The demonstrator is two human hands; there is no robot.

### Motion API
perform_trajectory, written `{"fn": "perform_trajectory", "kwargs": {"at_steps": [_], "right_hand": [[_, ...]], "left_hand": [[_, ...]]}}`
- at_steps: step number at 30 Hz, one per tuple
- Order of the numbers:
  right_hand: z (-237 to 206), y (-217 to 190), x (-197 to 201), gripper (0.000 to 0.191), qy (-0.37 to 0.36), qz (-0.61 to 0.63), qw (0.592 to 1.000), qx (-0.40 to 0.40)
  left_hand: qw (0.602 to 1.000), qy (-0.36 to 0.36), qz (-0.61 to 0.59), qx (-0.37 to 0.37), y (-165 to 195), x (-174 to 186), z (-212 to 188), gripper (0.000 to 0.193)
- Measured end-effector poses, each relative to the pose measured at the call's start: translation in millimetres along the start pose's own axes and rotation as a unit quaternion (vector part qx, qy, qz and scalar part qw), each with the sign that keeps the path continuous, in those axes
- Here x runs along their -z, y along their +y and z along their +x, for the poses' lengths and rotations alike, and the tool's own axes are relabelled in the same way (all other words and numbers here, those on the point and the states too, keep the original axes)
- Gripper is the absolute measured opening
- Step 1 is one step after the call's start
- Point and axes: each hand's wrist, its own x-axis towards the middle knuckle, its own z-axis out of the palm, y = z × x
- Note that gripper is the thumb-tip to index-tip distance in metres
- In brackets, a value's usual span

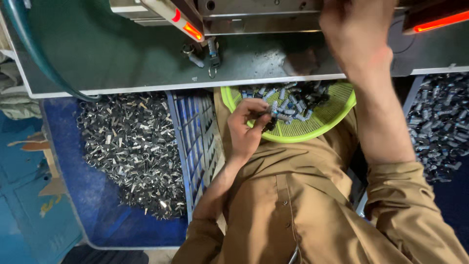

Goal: The person picks small cylindrical components from a green basket and inserts them into a machine slot one at a time. They occasionally inspect the parts and adjust the machine, then continue the repetitive insertion cycle.

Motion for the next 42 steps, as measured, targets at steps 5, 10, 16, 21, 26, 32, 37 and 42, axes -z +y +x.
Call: {"fn": "perform_trajectory", "kwargs": {"at_steps": [5,10,16,21,26,32,37,42], "right_hand": [[-31.4,-75.4,50.8,0.023,-0.008,0.258,0.966,0.021],[-86.9,-120.5,19.5,0.038,-0.177,0.36,0.889,-0.221],[-114.5,-120.4,17.4,0.03,-0.05,0.352,0.909,-0.218],[-105.4,-110.7,13.1,0.029,0.025,0.341,0.925,-0.167],[-111.6,-108.5,3.5,0.03,0.02,0.395,0.902,-0.174],[-138.5,-109.7,-22.3,0.023,0.001,0.629,0.643,-0.437],[-156.7,-98.2,-27.7,0.025,-0.014,0.638,0.642,-0.425],[-139.3,-81.2,-13.5,0.026,0.002,0.552,0.741,-0.383]], "left_hand": [[0.996,-0.01,-0.084,-0.025,-0.3,9.5,0.3,0.026],[0.995,-0.013,0.021,-0.099,9.5,2.9,6.3,0.025],[0.975,0.011,0.125,-0.182,29.2,-14.8,8.1,0.022],[0.981,-0.078,0.141,-0.106,34.3,-12.9,16.1,0.02],[0.978,-0.091,0.156,-0.101,34.8,-11.9,13.0,0.018],[0.942,-0.048,0.217,-0.253,44.0,-11.4,10.3,0.022],[0.87,-0.044,0.311,-0.38,45.2,-7.0,16.1,0.039],[0.798,-0.044,0.399,-0.45,43.2,3.0,9.9,0.04]]}}
